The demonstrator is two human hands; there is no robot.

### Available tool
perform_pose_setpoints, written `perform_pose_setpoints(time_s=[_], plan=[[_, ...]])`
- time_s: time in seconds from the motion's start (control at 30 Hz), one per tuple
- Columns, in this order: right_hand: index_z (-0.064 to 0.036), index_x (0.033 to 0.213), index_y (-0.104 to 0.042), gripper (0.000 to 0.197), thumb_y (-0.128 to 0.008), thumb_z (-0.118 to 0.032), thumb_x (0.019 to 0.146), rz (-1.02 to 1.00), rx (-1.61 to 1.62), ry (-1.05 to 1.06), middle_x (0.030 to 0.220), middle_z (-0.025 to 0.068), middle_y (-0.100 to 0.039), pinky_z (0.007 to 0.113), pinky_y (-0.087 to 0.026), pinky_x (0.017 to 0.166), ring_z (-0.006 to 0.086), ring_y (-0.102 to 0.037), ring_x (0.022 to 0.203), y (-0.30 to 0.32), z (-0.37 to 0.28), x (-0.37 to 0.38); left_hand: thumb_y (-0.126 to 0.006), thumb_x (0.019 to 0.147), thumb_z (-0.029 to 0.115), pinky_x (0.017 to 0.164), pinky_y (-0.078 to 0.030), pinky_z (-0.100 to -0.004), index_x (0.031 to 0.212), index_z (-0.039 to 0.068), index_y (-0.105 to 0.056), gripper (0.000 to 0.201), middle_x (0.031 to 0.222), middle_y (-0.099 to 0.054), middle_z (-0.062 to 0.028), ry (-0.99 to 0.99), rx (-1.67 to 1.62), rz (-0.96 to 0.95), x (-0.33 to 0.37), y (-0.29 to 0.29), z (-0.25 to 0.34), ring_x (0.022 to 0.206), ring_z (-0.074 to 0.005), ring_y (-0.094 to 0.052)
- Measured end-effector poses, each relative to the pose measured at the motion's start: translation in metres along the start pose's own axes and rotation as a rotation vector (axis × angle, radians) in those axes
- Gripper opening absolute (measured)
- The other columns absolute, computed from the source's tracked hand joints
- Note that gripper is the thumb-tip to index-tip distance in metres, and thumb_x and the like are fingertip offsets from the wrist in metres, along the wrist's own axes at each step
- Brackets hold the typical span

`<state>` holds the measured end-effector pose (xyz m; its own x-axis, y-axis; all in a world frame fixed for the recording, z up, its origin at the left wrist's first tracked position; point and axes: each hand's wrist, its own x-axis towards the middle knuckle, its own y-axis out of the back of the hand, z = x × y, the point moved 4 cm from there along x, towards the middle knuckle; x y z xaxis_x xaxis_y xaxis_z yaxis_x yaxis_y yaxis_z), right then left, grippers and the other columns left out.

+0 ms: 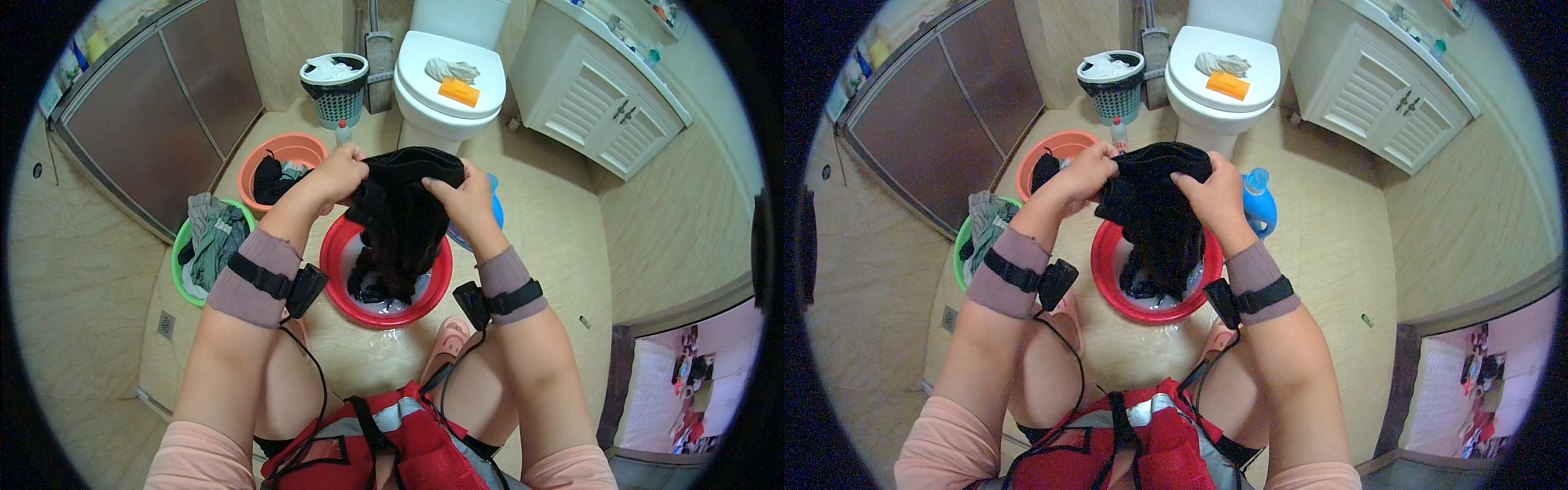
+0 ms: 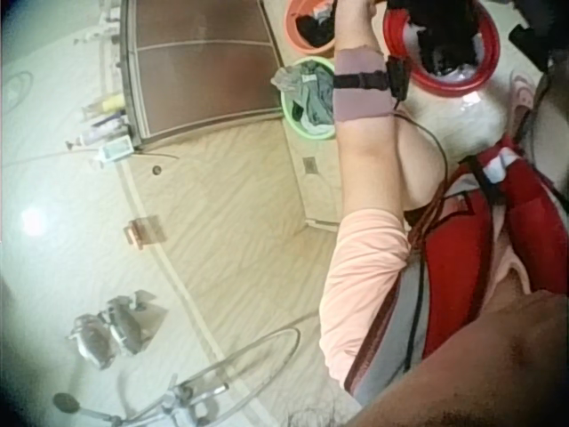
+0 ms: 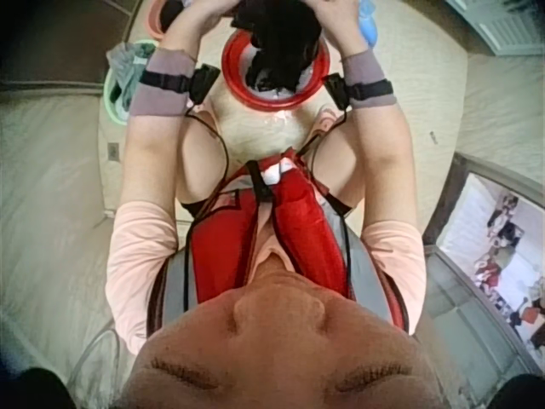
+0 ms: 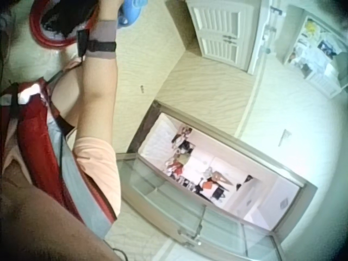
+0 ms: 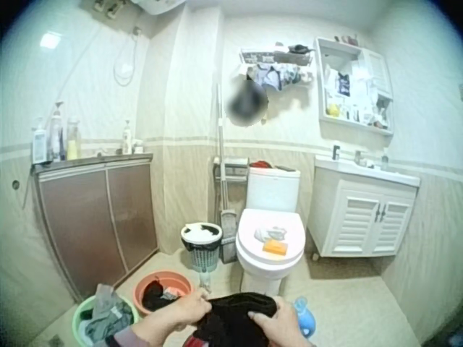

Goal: The person washes black clothing items in a red basin filled with soapy water by hand, scrubbing and wringing the fabric. They then wring out the excess water and set the items aside before picking up more fabric.

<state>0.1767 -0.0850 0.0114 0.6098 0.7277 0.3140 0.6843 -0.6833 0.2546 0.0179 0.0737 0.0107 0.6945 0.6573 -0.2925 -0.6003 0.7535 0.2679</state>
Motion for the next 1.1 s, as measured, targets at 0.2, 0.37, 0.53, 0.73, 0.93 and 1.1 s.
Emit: perform_pose_setpoints(time_s=[0.2, 0.37, 0.53, 0.73, 0.93, 1.1], plan=[[0.0037, 0.103, -0.059, 0.047, -0.080, -0.026, 0.073, -0.147, 0.241, -0.090, 0.089, 0.0114, -0.067, 0.031, -0.051, 0.075, 0.0177, -0.064, 0.083, -0.016, -0.014, -0.016, -0.046, 0.083, 0.001, 0.079, -0.056, -0.0468, 0.131, 0.006, -0.032, 0.051, 0.119, -0.046, -0.0168, -0.006, -0.562, -0.039, -0.008, -0.013, 0.016, 0.099, -0.0296, -0.057], [0.0013, 0.115, -0.048, 0.075, -0.088, -0.032, 0.062, -0.164, 0.010, 0.212, 0.099, 0.0145, -0.065, 0.035, -0.051, 0.080, 0.0235, -0.064, 0.091, -0.022, -0.025, -0.020, -0.049, 0.084, 0.001, 0.088, -0.054, -0.0460, 0.131, 0.004, -0.037, 0.049, 0.118, -0.050, -0.0155, -0.054, -0.773, -0.249, -0.029, -0.029, 0.032, 0.106, -0.0282, -0.057], [0.0020, 0.101, -0.057, 0.051, -0.083, -0.020, 0.064, 0.052, -0.205, 0.187, 0.092, 0.0193, -0.067, 0.035, -0.052, 0.077, 0.0290, -0.067, 0.086, -0.008, -0.027, -0.011, -0.059, 0.088, 0.013, 0.090, -0.053, -0.0406, 0.129, 0.004, -0.042, 0.045, 0.115, -0.052, -0.0129, -0.152, -0.770, -0.317, -0.025, -0.034, 0.029, 0.104, -0.0251, -0.058], [0.0025, 0.105, -0.059, 0.036, -0.074, -0.006, 0.074, 0.078, 0.599, -0.160, 0.096, 0.0114, -0.067, 0.035, -0.054, 0.075, 0.0239, -0.067, 0.084, 0.003, -0.020, -0.004, -0.076, 0.078, 0.024, 0.090, -0.048, -0.0300, 0.140, 0.006, -0.034, 0.078, 0.120, -0.050, -0.0124, -0.269, -0.020, -0.156, -0.025, -0.028, 0.022, 0.122, -0.0234, -0.050], [0.0008, 0.124, -0.053, 0.037, -0.060, -0.012, 0.090, -0.090, 1.358, -0.373, 0.122, 0.0161, -0.059, 0.044, -0.046, 0.100, 0.0293, -0.058, 0.113, 0.002, -0.041, -0.006, -0.090, 0.056, 0.023, 0.114, -0.019, -0.0353, 0.146, 0.004, 0.019, 0.143, 0.151, -0.017, -0.0208, -0.494, 0.077, -0.378, -0.016, -0.068, -0.002, 0.141, -0.0272, -0.020], [-0.0033, 0.123, -0.056, 0.037, -0.061, -0.020, 0.090, -0.143, 1.558, -0.344, 0.122, 0.0137, -0.060, 0.048, -0.044, 0.100, 0.0306, -0.058, 0.112, 0.002, -0.062, -0.008, -0.085, 0.063, 0.011, 0.107, -0.034, -0.0355, 0.146, 0.003, -0.020, 0.105, 0.139, -0.042, -0.0171, -0.659, -0.015, -0.173, -0.016, -0.093, 0.001, 0.127, -0.0249, -0.043]])
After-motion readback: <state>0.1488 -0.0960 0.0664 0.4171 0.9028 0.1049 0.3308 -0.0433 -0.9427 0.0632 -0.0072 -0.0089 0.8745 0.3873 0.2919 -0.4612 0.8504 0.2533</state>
